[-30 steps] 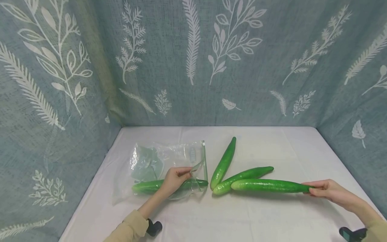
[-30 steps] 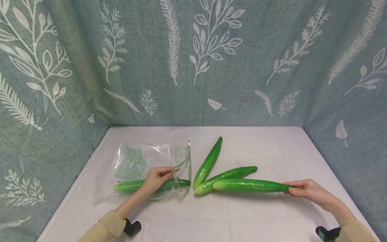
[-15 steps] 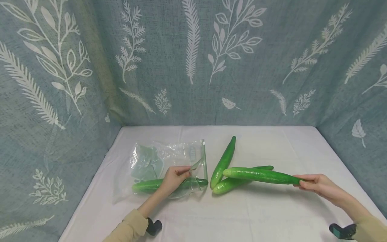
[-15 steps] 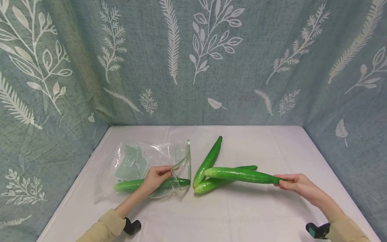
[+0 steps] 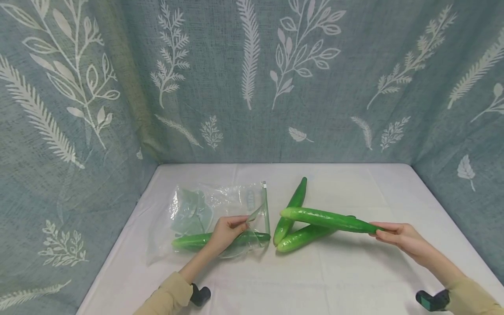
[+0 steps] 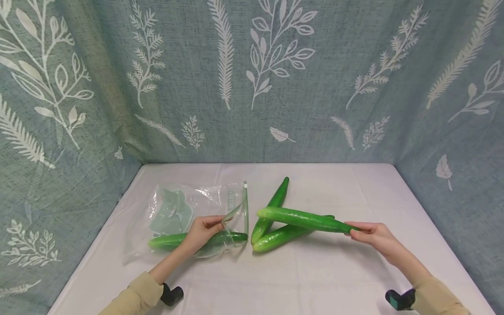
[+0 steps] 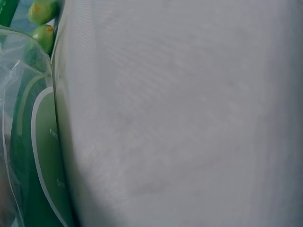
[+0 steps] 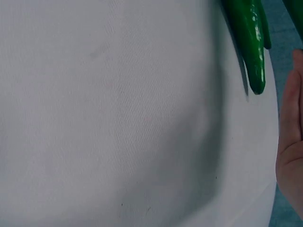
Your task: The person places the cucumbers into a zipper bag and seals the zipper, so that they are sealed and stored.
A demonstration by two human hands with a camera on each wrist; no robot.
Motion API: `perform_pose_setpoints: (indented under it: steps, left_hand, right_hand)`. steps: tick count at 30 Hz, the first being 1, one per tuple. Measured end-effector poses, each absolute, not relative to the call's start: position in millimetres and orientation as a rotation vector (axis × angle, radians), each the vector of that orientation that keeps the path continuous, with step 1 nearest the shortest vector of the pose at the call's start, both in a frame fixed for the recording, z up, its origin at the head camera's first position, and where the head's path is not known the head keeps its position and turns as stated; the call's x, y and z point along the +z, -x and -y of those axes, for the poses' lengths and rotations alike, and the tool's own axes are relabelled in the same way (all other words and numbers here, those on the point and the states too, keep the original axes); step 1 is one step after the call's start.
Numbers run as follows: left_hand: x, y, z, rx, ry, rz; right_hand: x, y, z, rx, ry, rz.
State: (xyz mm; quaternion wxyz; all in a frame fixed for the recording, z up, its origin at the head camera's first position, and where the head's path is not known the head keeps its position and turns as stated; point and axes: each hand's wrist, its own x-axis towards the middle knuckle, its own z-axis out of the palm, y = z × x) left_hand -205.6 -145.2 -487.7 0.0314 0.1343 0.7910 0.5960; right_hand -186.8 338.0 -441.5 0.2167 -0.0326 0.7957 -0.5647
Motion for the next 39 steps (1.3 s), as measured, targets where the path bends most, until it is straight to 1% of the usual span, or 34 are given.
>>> perform_pose_setpoints:
  steps: [5,20,39]
  left_hand:
    - [-488.0,205.6,146.3,1.861,-0.422,-2.421]
    - [-487.2,204.1,147.5,1.907,-0.424,-2.362]
    - [-488.2,205.2,147.6,1.955,-0.406,-2.328]
  right_hand:
    - [-442.2,188.3,-326.8,-1.494,0.031,-2.310]
    - [-448.4,191.7,-305.9,-1.459,-0.015,-2.423]
    - [-449.1,195.4,-276.3,-1.458,-0.024,-2.472]
